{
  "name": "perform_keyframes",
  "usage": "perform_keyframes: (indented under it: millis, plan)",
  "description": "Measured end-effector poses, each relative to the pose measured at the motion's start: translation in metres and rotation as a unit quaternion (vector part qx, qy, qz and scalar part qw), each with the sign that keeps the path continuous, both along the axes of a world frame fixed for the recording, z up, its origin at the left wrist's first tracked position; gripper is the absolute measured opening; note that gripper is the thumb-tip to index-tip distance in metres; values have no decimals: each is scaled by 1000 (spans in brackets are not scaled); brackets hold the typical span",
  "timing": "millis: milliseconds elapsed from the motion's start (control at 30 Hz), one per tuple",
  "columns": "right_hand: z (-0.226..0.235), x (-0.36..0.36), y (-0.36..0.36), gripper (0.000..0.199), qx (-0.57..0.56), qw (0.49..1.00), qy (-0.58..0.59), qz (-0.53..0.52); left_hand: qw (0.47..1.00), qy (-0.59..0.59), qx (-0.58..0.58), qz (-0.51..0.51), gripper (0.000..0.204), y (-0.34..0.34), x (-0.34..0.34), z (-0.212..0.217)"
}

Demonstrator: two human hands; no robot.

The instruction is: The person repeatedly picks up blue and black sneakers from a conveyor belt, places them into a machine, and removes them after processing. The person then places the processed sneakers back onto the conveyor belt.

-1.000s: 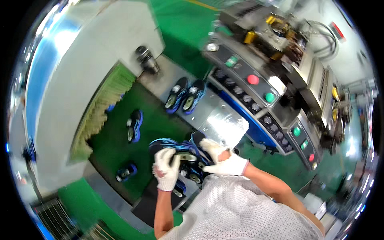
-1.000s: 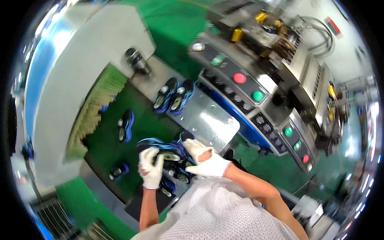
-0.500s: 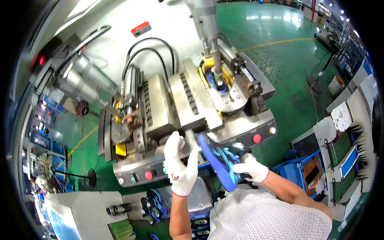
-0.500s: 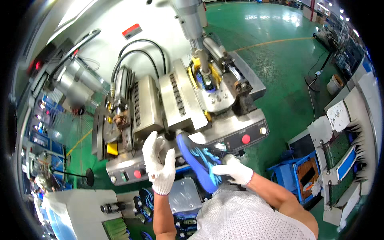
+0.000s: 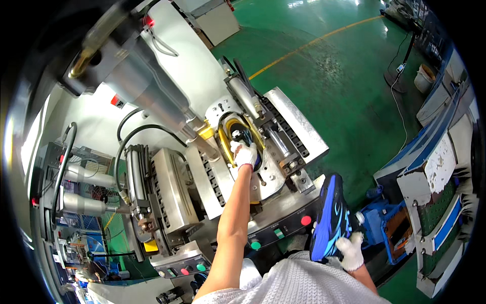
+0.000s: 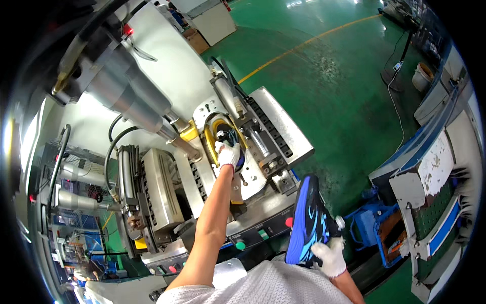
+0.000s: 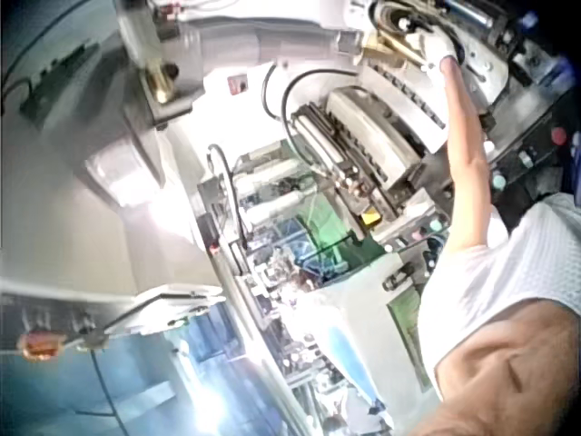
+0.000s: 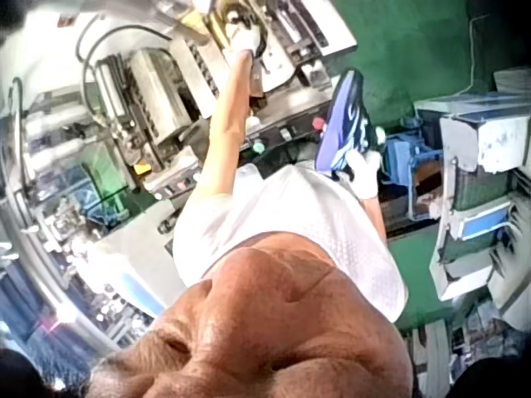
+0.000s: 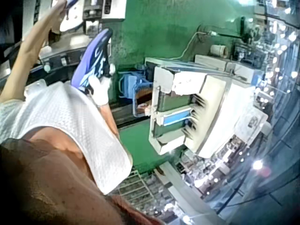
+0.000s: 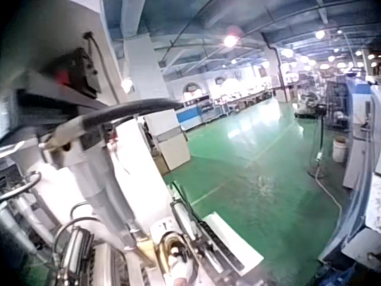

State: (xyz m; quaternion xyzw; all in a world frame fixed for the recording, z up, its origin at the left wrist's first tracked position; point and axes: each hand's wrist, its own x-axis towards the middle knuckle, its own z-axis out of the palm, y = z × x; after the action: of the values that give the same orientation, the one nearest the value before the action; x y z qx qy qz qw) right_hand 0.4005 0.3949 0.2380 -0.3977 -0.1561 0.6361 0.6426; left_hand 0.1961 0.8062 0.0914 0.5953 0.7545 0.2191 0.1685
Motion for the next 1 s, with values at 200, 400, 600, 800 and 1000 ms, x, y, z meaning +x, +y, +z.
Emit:
perform_keyframes:
  millis: [200, 400, 600, 800, 1000]
  plan:
    - [-45, 12, -4, 44, -57, 981, -183, -15, 957, -279, -65, 34, 53, 19, -33, 46]
    - [-27, -13, 66, 27, -30, 950, -306, -49, 956, -287, -4, -55, 54, -118, -71, 154]
    - [9, -78, 286, 64, 51, 960, -193, 196, 917, -389, -58, -57, 54, -305, -169, 167]
    - [-143, -138, 468, 39, -22, 681, -729, 55, 946, -165, -241, 142, 93, -467, -229, 97]
    - [-127, -136, 464, 57, 57, 604, -767, 209, 805, -186, -120, 551, 88, -565, -230, 8]
